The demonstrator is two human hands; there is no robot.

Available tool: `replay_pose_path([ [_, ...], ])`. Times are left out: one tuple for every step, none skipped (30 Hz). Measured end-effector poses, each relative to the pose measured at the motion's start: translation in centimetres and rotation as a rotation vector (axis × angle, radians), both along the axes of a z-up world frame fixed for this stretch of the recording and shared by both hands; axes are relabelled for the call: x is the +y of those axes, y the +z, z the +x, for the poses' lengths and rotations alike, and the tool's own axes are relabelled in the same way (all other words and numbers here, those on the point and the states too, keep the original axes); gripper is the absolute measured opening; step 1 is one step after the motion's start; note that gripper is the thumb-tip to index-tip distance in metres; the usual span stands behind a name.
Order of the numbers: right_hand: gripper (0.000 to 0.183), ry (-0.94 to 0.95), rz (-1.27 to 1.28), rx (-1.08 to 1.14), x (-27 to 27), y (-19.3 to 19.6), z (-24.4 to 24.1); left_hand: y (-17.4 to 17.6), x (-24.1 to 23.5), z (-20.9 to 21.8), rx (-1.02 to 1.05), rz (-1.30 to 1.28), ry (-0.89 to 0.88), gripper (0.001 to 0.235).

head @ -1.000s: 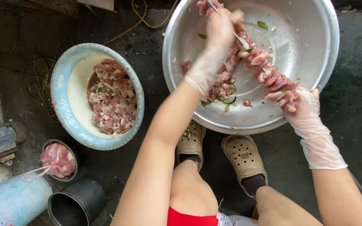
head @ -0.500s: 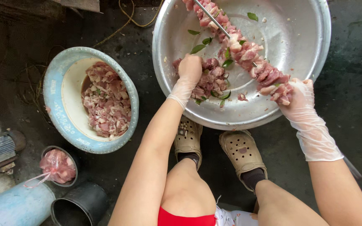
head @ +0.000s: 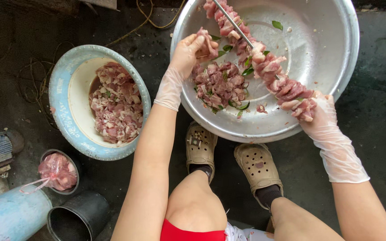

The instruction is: The person prepares meat skewers by sliding small pieces of meat and leaves onto a long metal rod over a large metal bowl.

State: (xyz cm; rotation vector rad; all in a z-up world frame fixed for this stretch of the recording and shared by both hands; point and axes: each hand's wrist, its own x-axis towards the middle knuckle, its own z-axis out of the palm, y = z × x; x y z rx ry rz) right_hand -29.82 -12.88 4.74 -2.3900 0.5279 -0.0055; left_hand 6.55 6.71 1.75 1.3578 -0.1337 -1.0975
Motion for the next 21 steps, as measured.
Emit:
replay_pose_path([
  [0.030,-0.029,0.044,0.069,0.1,0.2,0.1,0.5,0.0,0.2,0.013,0.070,0.041,0.027],
  [0.028,-0.058,0.087,0.139,0.1,0.4,0.1,0.7,0.1,0.5,0.013,0.067,0.045,0.027],
  [0.028,-0.055,0.084,0.137,0.1,0.5,0.2,0.8,0.1,1.2,-0.026,0.003,0.000,0.023],
  [0.029,-0.042,0.053,0.126,0.1,0.5,0.2,0.7,0.0,1.7,-0.065,-0.062,-0.046,0.022],
  [0.030,-0.028,0.023,0.115,0.2,0.5,0.2,0.3,0.0,2.1,-0.066,-0.063,-0.041,0.022],
  [0.030,-0.023,0.022,0.114,0.2,0.4,0.1,-0.1,-0.1,2.6,-0.217,0.027,-0.034,0.024],
  [0.031,-0.038,0.033,0.163,0.3,0.2,0.1,-0.6,-0.2,3.1,-0.369,0.119,-0.027,0.026],
  [0.034,-0.053,0.045,0.212,0.3,0.0,0.1,-1.2,-0.7,3.8,-0.372,0.118,-0.023,0.026],
  [0.034,-0.050,0.043,0.211,0.3,-0.3,0.1,-1.8,-1.2,4.3,-0.523,0.083,0.020,0.029],
  [0.027,-0.249,0.474,0.107,0.3,-0.6,0.3,-2.3,-1.6,4.7,-0.673,0.048,0.063,0.035],
  [0.022,-0.446,0.903,-0.006,0.3,-0.7,0.4,-2.5,-1.9,5.1,-0.676,0.045,0.064,0.035],
  [0.022,-0.445,0.901,-0.009,0.3,-0.7,0.3,-2.5,-2.4,5.7,-0.726,-0.033,0.126,0.040],
  [0.025,-0.251,0.500,0.087,0.3,-0.5,0.1,-2.6,-2.7,5.9,-0.772,-0.109,0.187,0.048],
  [0.029,-0.055,0.099,0.177,0.4,-0.3,0.0,-2.5,-3.0,6.1,-0.772,-0.110,0.189,0.048],
  [0.029,-0.054,0.097,0.177,0.4,-0.3,0.1,-2.4,-3.5,6.4,-0.806,-0.097,0.215,0.035],
  [0.024,-0.182,0.373,0.110,0.4,-0.4,0.3,-2.3,-3.8,6.5,-0.839,-0.084,0.240,0.023],
  [0.021,-0.308,0.652,0.041,0.4,-0.5,0.4,-2.2,-3.8,6.5,-0.839,-0.083,0.242,0.023],
  [0.021,-0.306,0.651,0.042,0.3,-0.5,0.4,-2.1,-3.8,6.6,-0.896,-0.031,0.257,0.017],
  [0.022,-0.310,0.650,0.063,0.3,-0.6,0.3,-2.1,-3.8,6.5,-0.952,0.023,0.270,0.010],
  [0.026,-0.314,0.648,0.084,0.3,-0.6,0.2,-2.1,-4.1,6.6,-0.951,0.024,0.270,0.010],
  [0.026,-0.313,0.649,0.087,0.3,-0.8,0.0,-2.1,-4.4,6.7,-0.927,0.001,0.256,0.013],
])
